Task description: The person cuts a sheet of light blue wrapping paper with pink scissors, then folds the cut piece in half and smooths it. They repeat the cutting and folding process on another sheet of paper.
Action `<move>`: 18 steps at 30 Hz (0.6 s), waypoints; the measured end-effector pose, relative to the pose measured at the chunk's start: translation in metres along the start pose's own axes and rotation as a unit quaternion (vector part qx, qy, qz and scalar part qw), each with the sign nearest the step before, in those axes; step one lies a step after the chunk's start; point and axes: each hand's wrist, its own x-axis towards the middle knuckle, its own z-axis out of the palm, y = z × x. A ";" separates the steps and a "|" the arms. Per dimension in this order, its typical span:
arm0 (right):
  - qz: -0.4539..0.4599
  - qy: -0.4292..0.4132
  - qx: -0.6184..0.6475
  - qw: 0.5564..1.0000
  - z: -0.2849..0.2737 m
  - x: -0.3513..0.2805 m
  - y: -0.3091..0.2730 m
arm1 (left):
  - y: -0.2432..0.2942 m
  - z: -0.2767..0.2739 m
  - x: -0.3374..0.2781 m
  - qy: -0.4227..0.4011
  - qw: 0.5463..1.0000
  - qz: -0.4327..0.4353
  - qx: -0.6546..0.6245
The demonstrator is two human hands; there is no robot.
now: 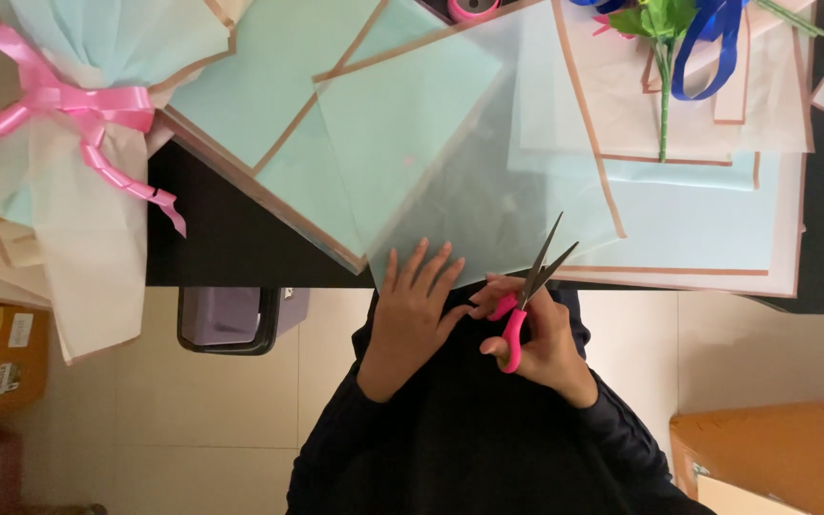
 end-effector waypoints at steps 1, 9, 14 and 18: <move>0.000 0.002 0.000 1.000 0.000 0.004 -0.001 | 0.000 0.002 -0.001 -0.001 1.000 0.001 0.000; 0.094 0.014 0.040 0.995 0.003 0.017 0.023 | 0.002 -0.001 0.000 -0.021 0.999 -0.026 -0.039; 0.086 0.014 0.017 0.996 0.005 0.012 0.038 | 0.002 -0.004 0.002 -0.027 0.998 -0.029 -0.045; 0.084 0.015 0.018 0.996 0.005 0.014 0.033 | 0.002 -0.007 0.000 -0.038 0.996 -0.032 -0.073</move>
